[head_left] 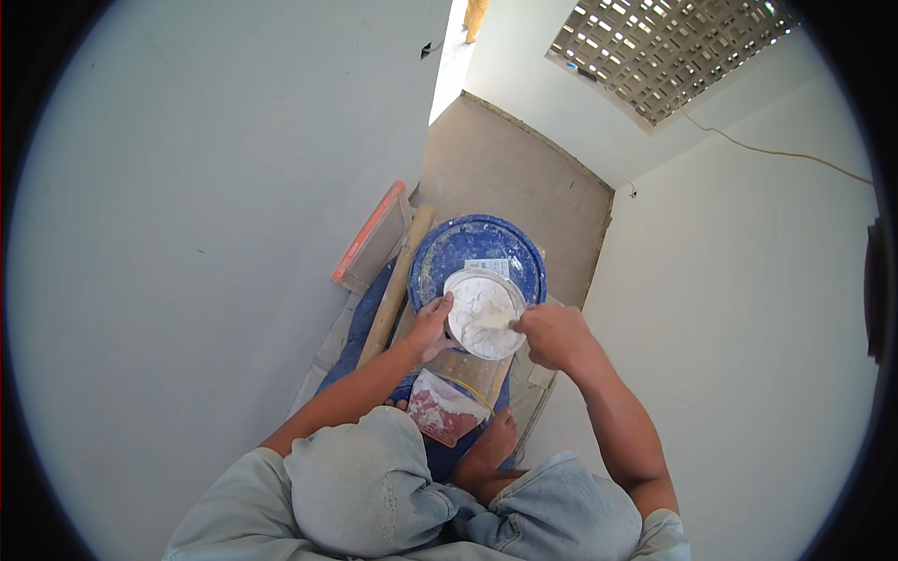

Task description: The person mixes a white substance in a bucket with water, stirs it using a putty knife, and then applies the mixture to a wall area using a spreader.

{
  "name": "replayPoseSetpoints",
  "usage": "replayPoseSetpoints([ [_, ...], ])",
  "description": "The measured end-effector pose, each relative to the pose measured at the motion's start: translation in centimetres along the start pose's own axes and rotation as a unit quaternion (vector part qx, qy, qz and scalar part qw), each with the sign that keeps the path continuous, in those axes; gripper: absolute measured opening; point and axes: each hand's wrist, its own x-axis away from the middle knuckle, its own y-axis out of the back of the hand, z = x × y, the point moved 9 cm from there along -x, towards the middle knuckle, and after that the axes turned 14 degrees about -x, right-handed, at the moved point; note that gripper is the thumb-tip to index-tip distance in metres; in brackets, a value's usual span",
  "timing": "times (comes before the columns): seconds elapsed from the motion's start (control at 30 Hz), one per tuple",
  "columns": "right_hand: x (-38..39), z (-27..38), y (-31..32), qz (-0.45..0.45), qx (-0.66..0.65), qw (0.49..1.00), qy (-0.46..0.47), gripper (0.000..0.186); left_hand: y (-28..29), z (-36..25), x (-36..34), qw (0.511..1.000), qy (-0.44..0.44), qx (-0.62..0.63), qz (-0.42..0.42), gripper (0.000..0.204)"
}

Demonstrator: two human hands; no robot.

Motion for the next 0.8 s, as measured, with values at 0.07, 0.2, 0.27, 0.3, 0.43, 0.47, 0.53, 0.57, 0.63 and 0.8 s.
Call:
replayPoseSetpoints([
  [0.07,-0.5,0.2,2.2,-0.042,0.006,0.999,-0.026,0.017,-0.7,-0.8,-0.2,0.999,-0.013,-0.009,0.039,0.052],
  [0.2,0.2,-0.9,-6.1,-0.059,-0.028,0.998,-0.014,0.022,-1.1,-0.4,0.4,0.999,0.007,-0.002,0.034,0.054],
  [0.27,0.8,-1.3,-4.9,-0.012,-0.031,0.999,-0.015,0.024,-0.9,-0.2,0.6,1.0,0.018,-0.013,0.007,0.054],
  [0.3,1.2,-1.5,-4.1,0.035,-0.033,0.999,-0.018,0.026,-0.8,0.2,0.8,1.0,0.021,-0.011,0.006,0.054],
  [0.43,0.5,-2.8,2.8,0.024,-0.018,0.995,-0.091,0.031,-0.6,-0.8,0.3,1.0,0.009,-0.016,0.025,0.057],
  [0.47,0.3,-3.2,3.0,0.024,-0.019,0.995,-0.094,0.031,-1.1,-1.1,0.5,0.999,0.004,-0.012,0.049,0.058],
  [0.53,0.1,-5.0,2.2,0.051,-0.01,0.987,-0.154,0.031,-1.4,-1.2,1.1,0.999,0.009,-0.015,0.049,0.06],
  [0.57,0.3,-5.6,1.1,0.051,-0.01,0.987,-0.155,0.031,-1.5,-1.2,1.3,0.999,0.012,-0.015,0.045,0.062],
  [0.63,1.2,-6.3,-1.2,0.014,-0.03,0.992,-0.125,0.026,-1.7,-1.5,1.3,0.998,0.013,-0.009,0.054,0.063],
  [0.8,3.9,-6.4,-4.2,0.046,-0.165,0.979,-0.113,0.022,-1.9,-1.5,1.2,0.997,0.016,0.026,0.076,0.063],
])
